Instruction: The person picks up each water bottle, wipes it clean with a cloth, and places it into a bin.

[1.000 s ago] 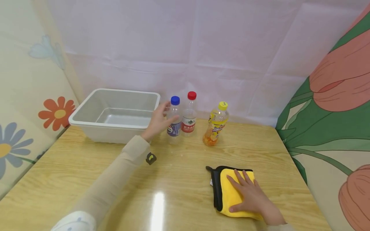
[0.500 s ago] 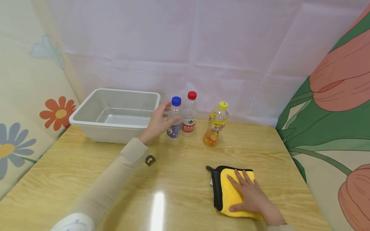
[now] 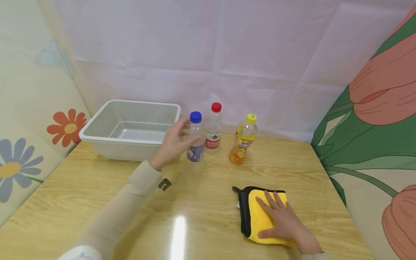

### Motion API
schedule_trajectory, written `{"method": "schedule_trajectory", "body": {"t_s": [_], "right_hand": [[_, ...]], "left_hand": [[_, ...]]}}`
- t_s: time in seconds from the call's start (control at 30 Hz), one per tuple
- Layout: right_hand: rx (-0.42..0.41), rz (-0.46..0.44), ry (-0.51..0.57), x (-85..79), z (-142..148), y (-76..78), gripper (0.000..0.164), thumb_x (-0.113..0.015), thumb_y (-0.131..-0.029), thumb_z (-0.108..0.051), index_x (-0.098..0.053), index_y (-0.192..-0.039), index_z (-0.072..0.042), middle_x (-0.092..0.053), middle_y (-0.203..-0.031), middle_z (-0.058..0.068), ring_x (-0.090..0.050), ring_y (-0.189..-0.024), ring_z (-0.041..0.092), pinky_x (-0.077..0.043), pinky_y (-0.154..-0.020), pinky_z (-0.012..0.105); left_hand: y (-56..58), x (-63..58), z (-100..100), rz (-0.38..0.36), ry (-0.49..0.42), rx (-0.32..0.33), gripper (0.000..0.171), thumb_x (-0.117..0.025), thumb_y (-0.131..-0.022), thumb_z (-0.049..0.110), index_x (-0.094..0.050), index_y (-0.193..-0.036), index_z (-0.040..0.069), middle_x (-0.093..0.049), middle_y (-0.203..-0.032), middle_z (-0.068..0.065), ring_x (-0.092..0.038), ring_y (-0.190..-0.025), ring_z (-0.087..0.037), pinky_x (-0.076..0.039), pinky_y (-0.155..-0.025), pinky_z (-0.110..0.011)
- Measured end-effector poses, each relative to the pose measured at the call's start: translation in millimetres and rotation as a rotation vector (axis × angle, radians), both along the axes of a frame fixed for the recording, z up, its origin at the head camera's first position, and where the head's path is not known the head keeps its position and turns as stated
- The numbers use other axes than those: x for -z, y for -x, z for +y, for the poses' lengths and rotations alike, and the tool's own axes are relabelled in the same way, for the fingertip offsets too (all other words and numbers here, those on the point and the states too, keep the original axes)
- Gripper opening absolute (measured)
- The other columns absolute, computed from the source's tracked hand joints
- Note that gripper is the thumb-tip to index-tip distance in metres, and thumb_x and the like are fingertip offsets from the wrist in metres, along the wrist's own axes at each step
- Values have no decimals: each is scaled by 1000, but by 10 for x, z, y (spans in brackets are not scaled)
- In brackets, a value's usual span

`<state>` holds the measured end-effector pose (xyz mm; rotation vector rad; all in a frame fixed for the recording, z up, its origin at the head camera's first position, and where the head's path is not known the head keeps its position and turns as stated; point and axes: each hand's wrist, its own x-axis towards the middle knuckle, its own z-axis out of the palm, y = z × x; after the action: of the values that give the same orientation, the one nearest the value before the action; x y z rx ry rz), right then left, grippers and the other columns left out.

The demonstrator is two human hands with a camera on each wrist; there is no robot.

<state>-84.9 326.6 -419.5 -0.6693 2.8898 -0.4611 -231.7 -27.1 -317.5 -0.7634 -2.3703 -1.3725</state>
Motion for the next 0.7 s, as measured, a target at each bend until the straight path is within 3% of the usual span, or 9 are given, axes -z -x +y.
{"method": "schedule_trajectory", "body": {"t_s": [0.7], "right_hand": [[16, -24, -15, 6, -5, -1, 94, -70, -65, -57, -29, -143, -25, -24, -141, 31, -16, -124, 57, -14, -84, 80]], "left_hand": [[-284, 61, -131, 210, 32, 112, 52, -70, -80, 19, -46, -121, -1, -56, -109, -13, -53, -96, -21, -53, -73, -25]]}}
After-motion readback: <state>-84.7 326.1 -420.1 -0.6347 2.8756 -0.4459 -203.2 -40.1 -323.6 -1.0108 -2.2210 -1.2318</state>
